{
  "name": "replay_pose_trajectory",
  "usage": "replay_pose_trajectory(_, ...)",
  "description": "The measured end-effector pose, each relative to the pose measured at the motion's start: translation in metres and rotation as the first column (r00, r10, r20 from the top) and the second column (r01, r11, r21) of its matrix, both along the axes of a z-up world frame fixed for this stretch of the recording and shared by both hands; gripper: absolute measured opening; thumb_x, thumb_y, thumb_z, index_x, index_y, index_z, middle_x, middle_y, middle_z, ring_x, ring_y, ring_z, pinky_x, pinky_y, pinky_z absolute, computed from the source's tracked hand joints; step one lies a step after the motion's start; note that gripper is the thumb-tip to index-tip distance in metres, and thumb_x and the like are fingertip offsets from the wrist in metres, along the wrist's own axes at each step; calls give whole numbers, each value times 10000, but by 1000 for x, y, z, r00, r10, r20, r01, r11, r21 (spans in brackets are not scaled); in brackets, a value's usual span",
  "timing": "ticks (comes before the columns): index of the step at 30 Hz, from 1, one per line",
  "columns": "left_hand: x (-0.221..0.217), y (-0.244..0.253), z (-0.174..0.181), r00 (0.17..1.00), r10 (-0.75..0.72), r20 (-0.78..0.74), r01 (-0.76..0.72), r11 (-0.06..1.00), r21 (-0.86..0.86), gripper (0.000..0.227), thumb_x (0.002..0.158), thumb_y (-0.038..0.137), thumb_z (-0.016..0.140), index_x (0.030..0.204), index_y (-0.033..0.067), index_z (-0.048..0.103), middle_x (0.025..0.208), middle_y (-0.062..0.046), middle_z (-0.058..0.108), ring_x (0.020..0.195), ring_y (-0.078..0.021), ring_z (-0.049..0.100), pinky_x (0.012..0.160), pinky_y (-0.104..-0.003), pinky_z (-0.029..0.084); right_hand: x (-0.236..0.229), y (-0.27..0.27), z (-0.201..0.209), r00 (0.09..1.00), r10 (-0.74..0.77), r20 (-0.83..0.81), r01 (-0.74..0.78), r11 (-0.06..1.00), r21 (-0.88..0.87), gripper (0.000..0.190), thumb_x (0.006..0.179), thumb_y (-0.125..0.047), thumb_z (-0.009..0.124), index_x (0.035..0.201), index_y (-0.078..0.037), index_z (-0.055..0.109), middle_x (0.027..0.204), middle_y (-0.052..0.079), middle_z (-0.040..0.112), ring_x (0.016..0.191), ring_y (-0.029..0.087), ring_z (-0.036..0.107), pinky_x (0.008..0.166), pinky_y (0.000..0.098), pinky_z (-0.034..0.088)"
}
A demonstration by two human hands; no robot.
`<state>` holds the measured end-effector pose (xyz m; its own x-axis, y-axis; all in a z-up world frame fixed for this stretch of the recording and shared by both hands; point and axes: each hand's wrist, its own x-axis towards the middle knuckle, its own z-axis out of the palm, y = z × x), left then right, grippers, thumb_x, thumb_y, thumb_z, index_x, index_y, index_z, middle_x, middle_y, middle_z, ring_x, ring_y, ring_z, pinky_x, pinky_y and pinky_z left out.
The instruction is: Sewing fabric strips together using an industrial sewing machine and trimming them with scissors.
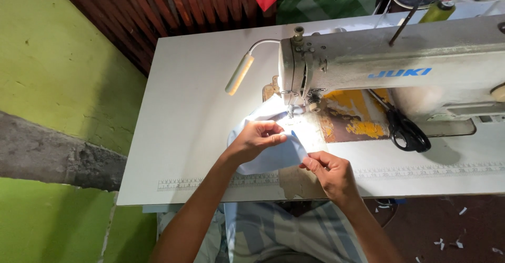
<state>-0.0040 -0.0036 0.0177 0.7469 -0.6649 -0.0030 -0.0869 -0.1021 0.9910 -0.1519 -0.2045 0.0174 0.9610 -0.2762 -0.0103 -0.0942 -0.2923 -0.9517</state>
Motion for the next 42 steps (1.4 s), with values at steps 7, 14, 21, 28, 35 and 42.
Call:
replay_pose_trajectory(7,-6,-6,11,999,-3,-51,1,1000,-27,224,898,284,833,940,72,775,753,-2,685,737,-67,569,672,-235,493,-3,-1,2,999,-45,-20,46,998,34,125,902,-224,801,862,-108,824,689,57,791,610,89,623,570,279,537)
replay_pose_trajectory(14,-7,-10,5,995,55,-80,-58,998,-27,192,893,268,840,911,89,773,728,23,677,725,-51,564,665,-206,474,-3,0,-10,997,-77,-21,78,996,30,131,900,-221,807,853,-99,817,667,63,782,602,97,628,566,280,539)
replay_pose_trajectory(21,3,-1,-1,991,130,35,-133,986,103,144,910,250,779,876,110,775,862,28,734,772,-73,626,683,-236,497,2,36,29,969,-100,-226,75,990,-115,158,927,-179,701,860,-78,803,710,-10,774,513,66,502,485,240,392)
replay_pose_trajectory(28,30,-19,-2,884,-42,466,-164,905,392,187,928,283,684,1025,128,723,968,-128,761,971,-342,727,890,-440,573,31,39,3,968,-214,-130,107,822,-559,226,910,-310,652,736,-168,666,661,17,657,719,246,709,684,395,578)
replay_pose_trajectory(35,37,-36,-50,506,-114,855,-192,951,240,127,927,152,619,1054,149,612,966,-67,648,923,-318,684,810,-404,585,36,22,-20,992,-122,32,110,710,-695,191,885,-258,663,734,-145,631,667,28,621,786,250,696,694,423,590)
replay_pose_trajectory(42,9,-32,-36,236,-215,948,-216,939,267,45,884,135,620,921,144,596,873,-26,560,872,-236,618,713,-310,553,36,22,-21,990,-113,83,138,704,-697,155,858,-251,694,748,-159,636,642,30,587,774,246,688,700,423,592)
